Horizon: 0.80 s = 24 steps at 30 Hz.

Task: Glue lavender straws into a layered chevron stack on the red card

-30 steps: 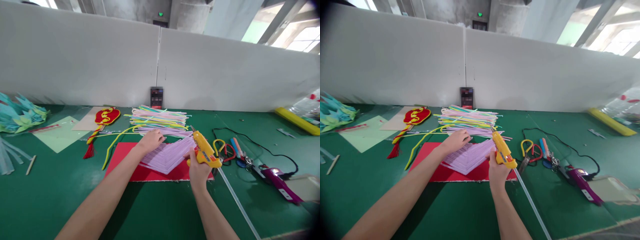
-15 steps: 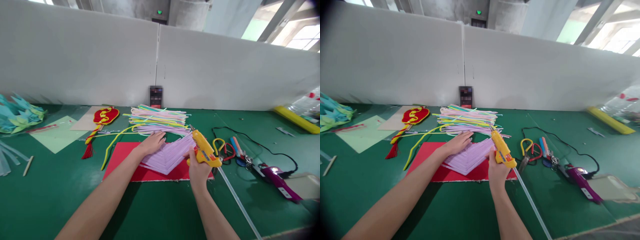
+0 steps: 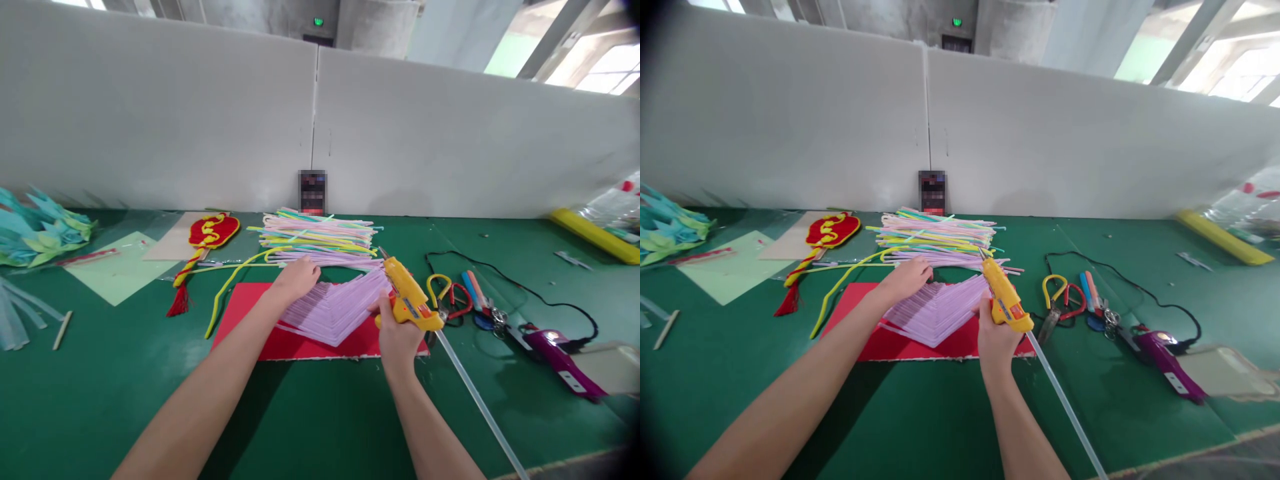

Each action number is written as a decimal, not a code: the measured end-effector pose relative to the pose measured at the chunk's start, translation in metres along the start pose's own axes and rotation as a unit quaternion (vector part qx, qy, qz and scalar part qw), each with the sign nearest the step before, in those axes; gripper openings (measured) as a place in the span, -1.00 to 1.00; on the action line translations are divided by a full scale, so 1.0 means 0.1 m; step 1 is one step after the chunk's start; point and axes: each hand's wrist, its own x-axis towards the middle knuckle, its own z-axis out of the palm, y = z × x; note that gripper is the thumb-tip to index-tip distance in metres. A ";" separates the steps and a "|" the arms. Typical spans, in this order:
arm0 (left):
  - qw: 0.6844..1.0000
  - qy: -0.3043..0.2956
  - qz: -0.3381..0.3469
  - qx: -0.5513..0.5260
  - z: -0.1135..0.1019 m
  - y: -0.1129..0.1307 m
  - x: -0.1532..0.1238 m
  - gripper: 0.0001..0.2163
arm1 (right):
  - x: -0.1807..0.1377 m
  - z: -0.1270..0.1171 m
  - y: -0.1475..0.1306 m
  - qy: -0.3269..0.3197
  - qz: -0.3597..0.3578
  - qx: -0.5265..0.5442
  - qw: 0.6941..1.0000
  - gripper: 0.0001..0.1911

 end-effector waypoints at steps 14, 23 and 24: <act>0.983 -0.070 -0.039 -0.167 -0.07 -0.12 0.07 -0.65 | 0.01 0.00 0.03 -0.005 -0.003 -0.009 1.000 -0.62; 0.973 -0.043 -0.023 -0.226 -0.25 -0.11 -0.03 -0.83 | 0.02 0.01 0.08 -0.014 -0.016 -0.031 0.999 -0.61; 0.972 -0.044 -0.019 -0.231 -0.28 -0.09 -0.05 -0.83 | 0.02 0.01 0.08 -0.013 -0.017 -0.032 0.999 -0.60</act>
